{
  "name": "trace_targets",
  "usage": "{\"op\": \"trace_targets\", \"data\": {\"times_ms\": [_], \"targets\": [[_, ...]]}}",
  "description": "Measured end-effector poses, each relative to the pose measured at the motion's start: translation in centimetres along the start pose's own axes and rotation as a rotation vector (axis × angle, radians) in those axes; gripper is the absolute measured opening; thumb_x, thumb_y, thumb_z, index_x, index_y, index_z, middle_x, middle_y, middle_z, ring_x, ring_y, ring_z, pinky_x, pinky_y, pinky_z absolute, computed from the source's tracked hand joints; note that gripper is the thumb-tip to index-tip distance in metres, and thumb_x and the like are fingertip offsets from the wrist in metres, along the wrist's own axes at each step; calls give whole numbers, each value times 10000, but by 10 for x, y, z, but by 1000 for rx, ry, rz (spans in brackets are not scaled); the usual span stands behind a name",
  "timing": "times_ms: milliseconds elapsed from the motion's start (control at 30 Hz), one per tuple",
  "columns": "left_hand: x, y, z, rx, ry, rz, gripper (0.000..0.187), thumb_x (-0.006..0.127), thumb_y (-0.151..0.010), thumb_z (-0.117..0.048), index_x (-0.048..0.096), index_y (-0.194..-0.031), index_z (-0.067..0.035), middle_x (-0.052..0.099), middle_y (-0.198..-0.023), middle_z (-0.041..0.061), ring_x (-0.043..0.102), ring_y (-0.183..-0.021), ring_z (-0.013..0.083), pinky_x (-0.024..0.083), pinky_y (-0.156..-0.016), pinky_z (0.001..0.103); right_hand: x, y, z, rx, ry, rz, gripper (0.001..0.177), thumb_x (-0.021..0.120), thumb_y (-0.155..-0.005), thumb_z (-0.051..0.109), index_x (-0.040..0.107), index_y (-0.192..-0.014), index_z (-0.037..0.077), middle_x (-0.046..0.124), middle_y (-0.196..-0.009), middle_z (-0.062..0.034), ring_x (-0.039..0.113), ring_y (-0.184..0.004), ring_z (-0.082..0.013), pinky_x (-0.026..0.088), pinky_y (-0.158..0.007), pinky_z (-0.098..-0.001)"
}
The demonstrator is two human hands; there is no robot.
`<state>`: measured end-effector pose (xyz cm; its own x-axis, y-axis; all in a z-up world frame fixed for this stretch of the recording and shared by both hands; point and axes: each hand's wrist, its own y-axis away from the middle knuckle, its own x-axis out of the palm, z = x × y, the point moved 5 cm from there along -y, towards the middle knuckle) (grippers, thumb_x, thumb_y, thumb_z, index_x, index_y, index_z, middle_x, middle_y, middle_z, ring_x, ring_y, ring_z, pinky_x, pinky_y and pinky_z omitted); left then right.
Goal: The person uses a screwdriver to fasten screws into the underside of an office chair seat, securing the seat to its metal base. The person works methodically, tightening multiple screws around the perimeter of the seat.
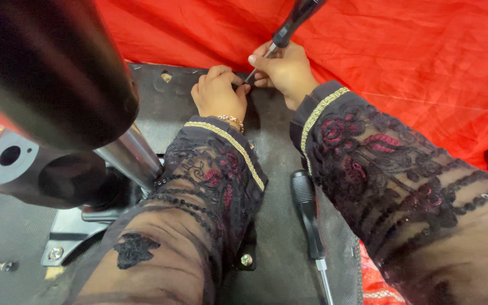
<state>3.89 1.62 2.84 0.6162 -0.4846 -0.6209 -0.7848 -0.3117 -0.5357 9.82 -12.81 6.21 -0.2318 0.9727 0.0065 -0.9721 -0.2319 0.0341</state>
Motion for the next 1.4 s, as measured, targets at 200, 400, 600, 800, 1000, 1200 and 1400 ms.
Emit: {"op": "trace_targets", "data": {"times_ms": [200, 400, 600, 800, 1000, 1200, 1400], "targets": [[3, -1, 1, -4, -5, 6, 113, 876, -709, -235, 805, -764, -166, 721, -1067, -34, 616, -1026, 249, 403, -921, 443, -5, -9, -2, -9, -22, 180, 71, 649, -986, 104, 639, -991, 34, 705, -1018, -55, 720, -924, -132, 633, -804, -266], [1, 2, 0, 25, 0, -12, 108, 866, -728, -221, 808, -777, -143, 730, -1107, 0, 624, -1046, 263, 409, -933, 441, -6, -7, 0, 21, 140, -36, 118, 687, -935, 82, 719, -1018, 5, 753, -961, -86, 754, -796, -153, 673, -733, -275], [1, 1, 0, 37, -29, -12, 120, 862, -713, -237, 820, -784, -150, 741, -1097, 9, 632, -1045, 279, 423, -924, 459, 4, 1, 8, -64, 187, -157, 102, 754, -871, 59, 729, -931, -19, 764, -831, -92, 759, -668, -156, 670, -598, -269], [1, 3, 5, 78, -19, -7, 110, 847, -732, -237, 822, -807, -162, 744, -1114, 21, 650, -1022, 299, 483, -874, 463, 1, 13, 6, 42, 115, -255, 239, 807, -837, 101, 612, -825, -36, 728, -781, -161, 750, -615, -224, 658, -544, -314], [1, 8, 5, 88, -40, 59, 160, 790, -787, -179, 819, -944, -164, 720, -1199, 75, 643, -1059, 331, 515, -935, 433, -4, 30, 13, 107, -36, -200, 170, 783, -846, 88, 652, -894, -10, 733, -872, -131, 772, -727, -218, 695, -670, -314], [-2, 15, 2, -23, -114, 235, 305, 750, -774, -151, 797, -1076, -169, 664, -1295, 102, 619, -1158, 336, 460, -992, 452, -16, 61, 30, 167, -20, -225, 114, 720, -874, 92, 660, -886, -5, 721, -874, -128, 751, -734, -221, 678, -707, -333], [-2, 11, 6, -152, -321, 737, 362, 613, -920, -189, 727, -1259, -130, 671, -1337, 155, 624, -1252, 350, 487, -1071, 440, -37, 101, 63, 106, -14, -189, 129, 712, -884, 80, 626, -876, -15, 702, -896, -138, 745, -811, -231, 675, -751, -346]]}}
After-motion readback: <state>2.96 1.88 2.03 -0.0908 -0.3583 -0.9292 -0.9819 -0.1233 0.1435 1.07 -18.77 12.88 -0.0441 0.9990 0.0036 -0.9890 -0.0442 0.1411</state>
